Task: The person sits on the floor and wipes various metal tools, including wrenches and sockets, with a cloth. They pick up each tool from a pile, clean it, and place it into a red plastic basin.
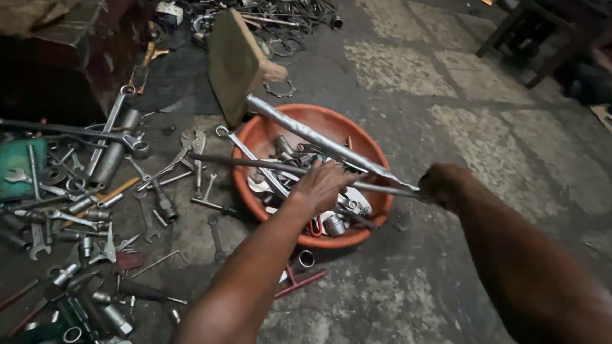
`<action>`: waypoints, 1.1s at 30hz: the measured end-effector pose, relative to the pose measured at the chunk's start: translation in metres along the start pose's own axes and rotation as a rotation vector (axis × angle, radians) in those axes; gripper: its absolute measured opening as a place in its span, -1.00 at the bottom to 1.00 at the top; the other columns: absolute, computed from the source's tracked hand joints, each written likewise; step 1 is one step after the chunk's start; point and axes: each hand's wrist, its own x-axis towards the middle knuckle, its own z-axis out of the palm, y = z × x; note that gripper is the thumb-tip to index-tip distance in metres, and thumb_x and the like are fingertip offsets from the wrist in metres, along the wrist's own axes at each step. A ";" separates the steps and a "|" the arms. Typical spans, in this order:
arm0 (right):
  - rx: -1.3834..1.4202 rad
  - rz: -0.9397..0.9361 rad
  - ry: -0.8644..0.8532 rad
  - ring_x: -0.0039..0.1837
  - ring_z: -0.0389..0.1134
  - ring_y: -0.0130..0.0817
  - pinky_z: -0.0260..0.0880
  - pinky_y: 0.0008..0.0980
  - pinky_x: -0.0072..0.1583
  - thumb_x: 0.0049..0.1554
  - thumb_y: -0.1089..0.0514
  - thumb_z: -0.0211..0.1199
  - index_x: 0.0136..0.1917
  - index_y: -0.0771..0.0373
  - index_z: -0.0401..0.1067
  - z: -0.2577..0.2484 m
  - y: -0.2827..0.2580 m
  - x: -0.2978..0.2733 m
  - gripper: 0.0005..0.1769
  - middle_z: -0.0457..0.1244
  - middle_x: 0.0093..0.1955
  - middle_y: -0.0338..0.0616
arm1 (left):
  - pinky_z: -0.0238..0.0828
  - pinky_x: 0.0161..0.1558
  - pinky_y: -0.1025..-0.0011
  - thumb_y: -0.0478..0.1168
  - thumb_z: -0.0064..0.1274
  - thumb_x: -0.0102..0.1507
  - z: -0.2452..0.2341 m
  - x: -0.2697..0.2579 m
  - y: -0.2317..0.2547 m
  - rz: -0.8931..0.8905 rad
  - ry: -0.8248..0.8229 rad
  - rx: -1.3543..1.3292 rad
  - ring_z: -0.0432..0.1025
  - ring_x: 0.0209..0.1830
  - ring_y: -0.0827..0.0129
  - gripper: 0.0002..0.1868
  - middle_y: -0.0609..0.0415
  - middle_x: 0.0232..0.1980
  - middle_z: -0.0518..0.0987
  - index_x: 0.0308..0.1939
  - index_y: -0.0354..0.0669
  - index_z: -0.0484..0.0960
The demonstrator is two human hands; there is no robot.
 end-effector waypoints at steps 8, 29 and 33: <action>0.017 0.012 0.330 -0.02 0.47 0.06 0.50 -0.03 0.03 -0.03 -0.02 0.44 0.17 0.04 0.58 -0.001 -0.050 0.012 -0.53 0.42 -0.03 0.12 | 0.12 0.34 -0.14 -0.17 0.07 0.18 0.047 -0.039 0.009 -0.118 -0.260 0.156 0.16 0.47 0.00 -0.49 0.02 0.36 0.40 0.24 0.25 0.59; 0.091 -1.141 -0.061 0.22 0.38 0.20 0.40 0.05 0.19 -0.03 0.16 0.29 0.28 0.11 0.38 0.033 -0.467 -0.112 -0.44 0.33 0.17 0.23 | 0.47 0.15 0.05 -0.15 0.10 0.16 -0.110 -0.263 -0.165 -1.058 -0.050 -0.185 0.51 0.17 -0.11 -0.62 -0.25 0.10 0.63 0.02 -0.22 0.68; 0.323 -1.020 -0.308 0.21 0.41 0.07 0.41 -0.09 0.22 -0.16 0.12 0.41 0.31 0.14 0.32 0.064 -0.495 -0.120 -0.26 0.36 0.12 0.20 | 0.42 0.06 0.10 -0.08 0.46 -0.11 -0.084 -0.279 -0.189 -0.818 0.291 -0.261 0.48 0.07 -0.10 -0.08 -0.32 0.09 0.57 0.22 -0.40 0.40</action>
